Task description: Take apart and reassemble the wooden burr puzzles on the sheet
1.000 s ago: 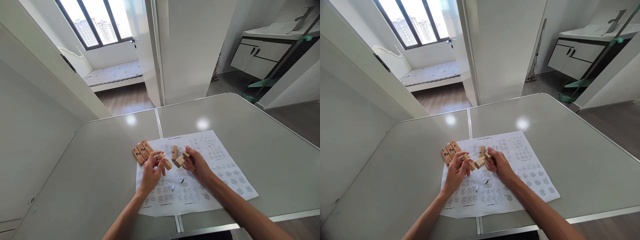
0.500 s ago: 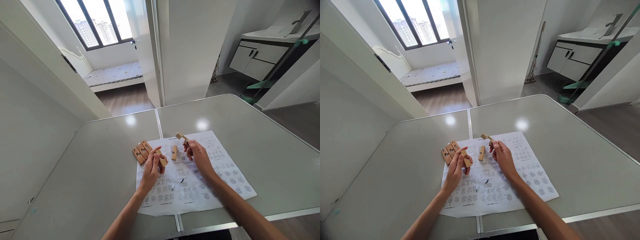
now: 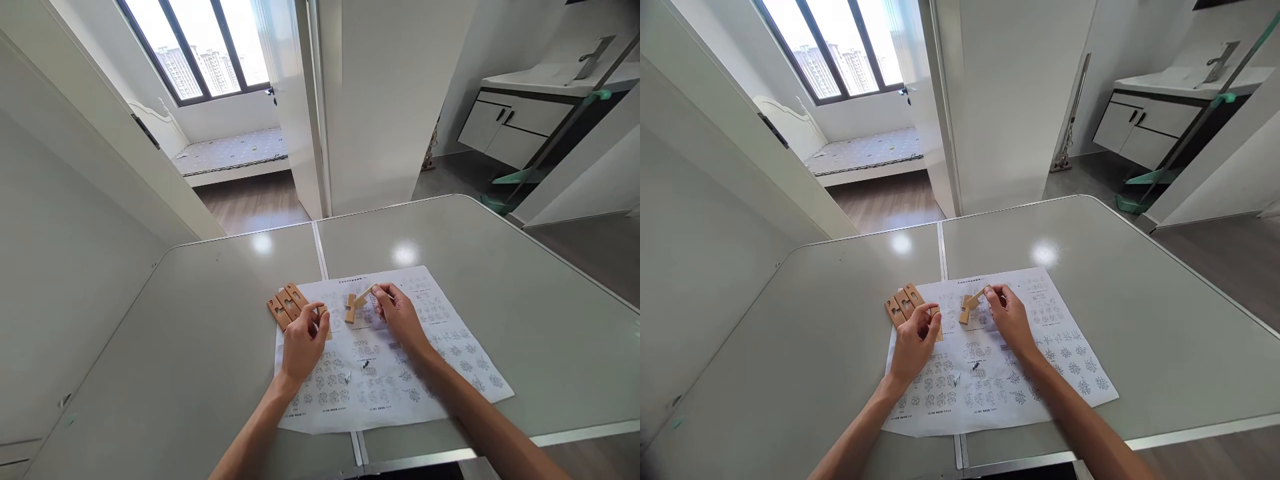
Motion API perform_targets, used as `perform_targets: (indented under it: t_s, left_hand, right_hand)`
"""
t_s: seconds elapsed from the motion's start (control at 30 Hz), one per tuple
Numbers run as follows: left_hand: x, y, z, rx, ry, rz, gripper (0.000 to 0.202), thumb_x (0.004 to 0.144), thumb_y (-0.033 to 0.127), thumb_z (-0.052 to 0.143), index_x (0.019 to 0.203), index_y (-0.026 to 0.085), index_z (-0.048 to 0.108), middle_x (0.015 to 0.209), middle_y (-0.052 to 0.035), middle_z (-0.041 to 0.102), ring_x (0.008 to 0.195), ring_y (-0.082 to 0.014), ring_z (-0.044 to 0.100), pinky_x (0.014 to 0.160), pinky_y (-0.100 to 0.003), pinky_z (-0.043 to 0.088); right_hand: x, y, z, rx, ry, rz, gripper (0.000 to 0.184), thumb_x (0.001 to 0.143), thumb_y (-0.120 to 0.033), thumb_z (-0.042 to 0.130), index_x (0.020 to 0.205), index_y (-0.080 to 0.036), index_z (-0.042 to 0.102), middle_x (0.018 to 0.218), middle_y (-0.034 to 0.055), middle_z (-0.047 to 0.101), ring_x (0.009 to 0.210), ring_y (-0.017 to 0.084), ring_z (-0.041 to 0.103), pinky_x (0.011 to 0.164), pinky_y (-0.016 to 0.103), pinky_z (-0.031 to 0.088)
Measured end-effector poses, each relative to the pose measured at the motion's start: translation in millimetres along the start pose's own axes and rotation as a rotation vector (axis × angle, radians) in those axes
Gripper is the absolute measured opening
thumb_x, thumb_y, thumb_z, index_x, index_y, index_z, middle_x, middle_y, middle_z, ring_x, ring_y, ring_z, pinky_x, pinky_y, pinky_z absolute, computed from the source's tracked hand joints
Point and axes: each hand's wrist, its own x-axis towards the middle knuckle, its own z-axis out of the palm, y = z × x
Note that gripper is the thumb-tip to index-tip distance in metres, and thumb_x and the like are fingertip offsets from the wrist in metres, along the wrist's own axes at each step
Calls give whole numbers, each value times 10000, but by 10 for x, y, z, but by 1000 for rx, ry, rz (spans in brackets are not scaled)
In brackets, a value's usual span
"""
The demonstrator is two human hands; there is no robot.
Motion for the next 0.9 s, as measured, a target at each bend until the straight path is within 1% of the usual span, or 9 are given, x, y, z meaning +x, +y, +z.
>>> perform_targets:
  t_s: [0.13,0.2,0.3,0.4,0.53,0.63,0.73,0.8,0.9]
  left_hand:
    - [-5,12,16,102,31,16,281,1018,441,549,1105,210,685,660,50,620,528,-132,600,571,-249,437]
    - [-5,4,26,141,44,16,261,1008,424,560,1093,214,691,661,49,639,532,-135,615,591,-254,452]
    - [-7,-11,34,192,42,16,250,1002,415,567,1091,219,694,669,46,658,545,-142,636,600,-258,461]
    - [-11,-14,34,240,22,9,244,1002,417,567,1091,230,696,661,51,661,552,-149,654,596,-258,459]
    - [-6,-3,30,297,-9,-12,222,1009,404,552,1069,242,693,644,53,666,567,-164,679,580,-260,443]
    - [3,7,22,328,-30,-23,220,1013,408,546,1059,244,685,651,46,681,587,-180,699,564,-264,433]
    - [8,16,9,334,-52,-14,261,1031,454,522,1070,242,669,664,41,691,597,-189,710,569,-275,454]
    - [7,21,0,326,-60,2,298,1037,490,512,1121,240,650,679,42,699,599,-192,715,588,-285,480]
    - [-2,16,-6,303,-68,37,346,1029,520,527,1218,239,597,707,49,707,592,-190,719,604,-296,509]
  right_hand:
    - [-20,-21,15,-199,29,-73,420,958,-600,580,765,-229,619,711,3,613,640,189,521,622,308,427]
    - [-31,-14,31,-261,13,-94,412,951,-590,597,749,-231,620,698,5,635,639,195,537,638,316,421]
    - [-34,22,52,-396,-21,-132,427,983,-594,545,759,-237,612,675,7,657,626,204,569,625,318,407]
    - [-24,60,61,-469,-21,-160,436,1001,-598,513,769,-241,604,693,17,684,637,214,598,619,318,401]
    - [-12,85,72,-516,-4,-167,418,1013,-592,506,816,-243,625,751,31,725,682,230,642,624,318,410]
    - [-13,93,84,-539,-3,-167,373,1010,-583,522,900,-247,642,772,27,741,697,236,670,621,317,424]
    - [-17,105,96,-556,-14,-169,347,1006,-579,541,964,-251,643,762,15,739,694,234,685,618,315,443]
    - [-21,112,102,-566,-16,-180,339,1013,-568,536,1000,-249,651,780,16,740,707,235,691,636,323,467]
    - [-27,109,106,-553,4,-217,344,1023,-539,518,1091,-235,665,967,57,762,718,224,684,670,348,513]
